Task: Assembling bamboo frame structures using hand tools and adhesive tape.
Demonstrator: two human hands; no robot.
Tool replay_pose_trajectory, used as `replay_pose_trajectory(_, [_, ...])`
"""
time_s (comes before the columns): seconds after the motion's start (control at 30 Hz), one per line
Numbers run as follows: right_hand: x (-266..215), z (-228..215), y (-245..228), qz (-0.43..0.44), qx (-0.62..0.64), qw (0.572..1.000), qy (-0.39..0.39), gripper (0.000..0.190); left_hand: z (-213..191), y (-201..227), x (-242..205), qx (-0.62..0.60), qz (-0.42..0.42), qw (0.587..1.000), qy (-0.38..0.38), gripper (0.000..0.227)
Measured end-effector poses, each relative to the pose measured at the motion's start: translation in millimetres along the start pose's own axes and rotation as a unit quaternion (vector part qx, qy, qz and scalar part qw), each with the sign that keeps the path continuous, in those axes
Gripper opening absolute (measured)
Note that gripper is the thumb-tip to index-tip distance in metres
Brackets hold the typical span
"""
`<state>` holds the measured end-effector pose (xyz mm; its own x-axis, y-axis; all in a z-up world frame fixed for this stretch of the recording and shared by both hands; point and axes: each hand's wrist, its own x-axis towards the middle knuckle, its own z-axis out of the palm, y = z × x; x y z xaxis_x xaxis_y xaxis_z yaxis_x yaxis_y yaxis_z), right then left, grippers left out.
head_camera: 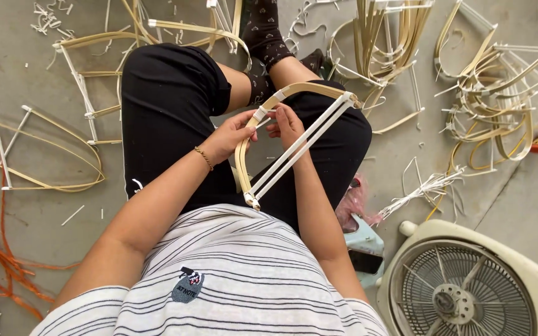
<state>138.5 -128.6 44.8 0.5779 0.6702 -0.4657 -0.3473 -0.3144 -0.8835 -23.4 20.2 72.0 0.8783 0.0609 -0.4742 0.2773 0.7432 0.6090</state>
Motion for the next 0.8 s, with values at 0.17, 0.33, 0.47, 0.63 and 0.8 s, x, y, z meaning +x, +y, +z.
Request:
replay_pose_trajectory(0.17, [-6.4, 8.2, -10.8, -0.012, -0.067, 0.998, 0.007, 0.04, 1.4, -1.2, -1.0, 0.035, -0.007, 0.999, 0.021, 0.055])
replay_pose_trajectory(0.33, [-23.9, 23.4, -41.1, -0.156, -0.316, 0.935, 0.03, 0.027, 5.5, 0.1, 0.1, 0.108, -0.002, 0.994, 0.034, 0.052])
replay_pose_trajectory(0.47, [-26.0, 29.8, -44.8, -0.166, -0.334, 0.927, 0.033, 0.025, 7.3, -7.6, 2.2, 0.178, 0.01, 0.983, 0.053, 0.052])
replay_pose_trajectory(0.63, [-20.4, 38.3, -26.0, -0.18, -0.416, 0.884, 0.117, 0.028, -4.9, -49.3, 14.0, 0.49, 0.144, 0.849, 0.136, 0.057])
replay_pose_trajectory(0.8, [-22.1, 38.2, -38.8, -0.124, -0.253, 0.953, 0.115, 0.031, 10.6, -26.1, 5.4, 0.476, 0.093, 0.862, 0.145, 0.057])
